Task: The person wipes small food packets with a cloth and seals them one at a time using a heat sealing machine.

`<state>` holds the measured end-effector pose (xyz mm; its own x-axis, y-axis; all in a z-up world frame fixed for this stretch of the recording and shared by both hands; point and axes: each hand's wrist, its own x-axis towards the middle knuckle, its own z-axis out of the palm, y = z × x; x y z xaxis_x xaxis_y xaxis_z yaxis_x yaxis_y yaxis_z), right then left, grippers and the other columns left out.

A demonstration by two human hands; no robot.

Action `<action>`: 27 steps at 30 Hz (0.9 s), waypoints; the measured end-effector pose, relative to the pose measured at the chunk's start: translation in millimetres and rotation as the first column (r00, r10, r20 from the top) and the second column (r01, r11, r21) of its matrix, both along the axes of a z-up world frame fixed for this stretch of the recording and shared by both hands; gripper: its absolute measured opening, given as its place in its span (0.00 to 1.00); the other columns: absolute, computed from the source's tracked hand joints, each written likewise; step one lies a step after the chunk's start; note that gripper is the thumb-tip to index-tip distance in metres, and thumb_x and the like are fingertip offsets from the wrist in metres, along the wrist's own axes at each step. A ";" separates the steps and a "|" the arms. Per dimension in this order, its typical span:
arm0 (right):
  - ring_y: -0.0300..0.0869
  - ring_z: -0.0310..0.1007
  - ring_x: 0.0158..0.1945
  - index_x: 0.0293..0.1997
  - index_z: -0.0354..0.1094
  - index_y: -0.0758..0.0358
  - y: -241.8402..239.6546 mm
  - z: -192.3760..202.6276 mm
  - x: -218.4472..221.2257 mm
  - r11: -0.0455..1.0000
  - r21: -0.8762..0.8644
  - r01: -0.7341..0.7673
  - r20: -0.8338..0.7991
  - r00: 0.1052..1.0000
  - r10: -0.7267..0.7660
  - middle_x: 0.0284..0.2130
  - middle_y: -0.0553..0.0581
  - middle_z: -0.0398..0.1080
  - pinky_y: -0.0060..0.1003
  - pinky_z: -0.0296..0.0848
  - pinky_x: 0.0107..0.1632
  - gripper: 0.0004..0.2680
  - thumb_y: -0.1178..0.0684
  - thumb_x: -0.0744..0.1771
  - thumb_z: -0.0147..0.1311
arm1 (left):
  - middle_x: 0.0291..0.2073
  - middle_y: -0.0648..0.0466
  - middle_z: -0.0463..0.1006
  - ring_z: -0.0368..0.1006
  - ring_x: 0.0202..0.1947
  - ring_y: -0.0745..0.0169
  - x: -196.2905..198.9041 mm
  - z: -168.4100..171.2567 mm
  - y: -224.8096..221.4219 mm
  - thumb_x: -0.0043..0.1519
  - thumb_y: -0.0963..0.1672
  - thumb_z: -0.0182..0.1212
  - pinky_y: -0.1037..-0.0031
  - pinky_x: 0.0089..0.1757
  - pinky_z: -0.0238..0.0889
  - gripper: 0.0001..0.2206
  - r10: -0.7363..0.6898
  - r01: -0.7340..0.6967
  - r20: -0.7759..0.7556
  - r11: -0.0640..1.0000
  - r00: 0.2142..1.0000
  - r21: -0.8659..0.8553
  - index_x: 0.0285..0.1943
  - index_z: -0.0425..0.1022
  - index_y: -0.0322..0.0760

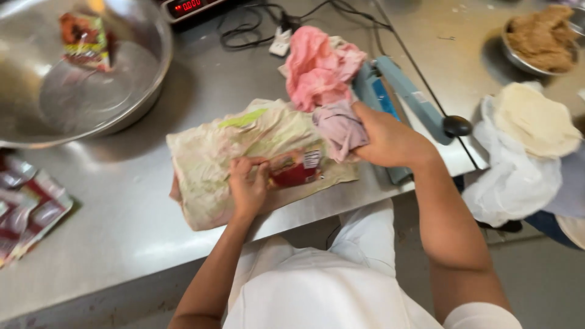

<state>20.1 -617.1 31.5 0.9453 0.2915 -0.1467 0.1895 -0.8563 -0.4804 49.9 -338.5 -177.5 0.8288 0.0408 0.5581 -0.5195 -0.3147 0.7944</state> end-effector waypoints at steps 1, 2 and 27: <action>0.73 0.67 0.57 0.64 0.54 0.66 7.9 1.7 -2.1 0.997 0.035 0.075 0.010 0.997 -0.076 0.52 0.79 0.69 0.66 0.66 0.59 0.28 0.53 0.58 0.63 | 0.32 0.53 0.82 0.73 0.40 0.47 0.9 -0.1 0.9 0.62 0.41 0.68 0.61 0.48 0.63 0.01 -0.016 0.016 0.000 1.000 1.000 -0.012 0.39 0.82 0.41; 0.68 0.67 0.60 0.68 0.51 0.59 15.3 3.4 -4.5 0.986 0.071 0.150 0.017 0.988 -0.152 0.54 0.74 0.69 0.63 0.67 0.61 0.32 0.51 0.57 0.65 | 0.32 0.53 0.82 0.73 0.40 0.47 2.0 -0.3 1.8 0.62 0.41 0.68 0.61 0.48 0.63 0.00 -0.031 0.031 0.001 0.999 1.000 -0.024 0.39 0.82 0.41; 0.70 0.72 0.55 0.52 0.67 0.69 51.2 -44.9 35.8 0.918 -0.169 -0.357 -0.175 0.928 0.329 0.46 0.74 0.76 0.63 0.71 0.58 0.15 0.66 0.61 0.57 | 0.28 0.61 0.77 0.68 0.42 0.55 2.8 -22.5 1.2 0.62 0.40 0.65 0.68 0.53 0.58 0.04 -0.075 0.075 0.032 0.997 0.997 0.019 0.38 0.80 0.46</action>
<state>55.9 -565.9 -13.4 0.7575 0.5462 -0.3575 0.4312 -0.8298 -0.3542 52.8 -337.3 -200.0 0.8105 -0.0311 0.5849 -0.5676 -0.2880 0.7713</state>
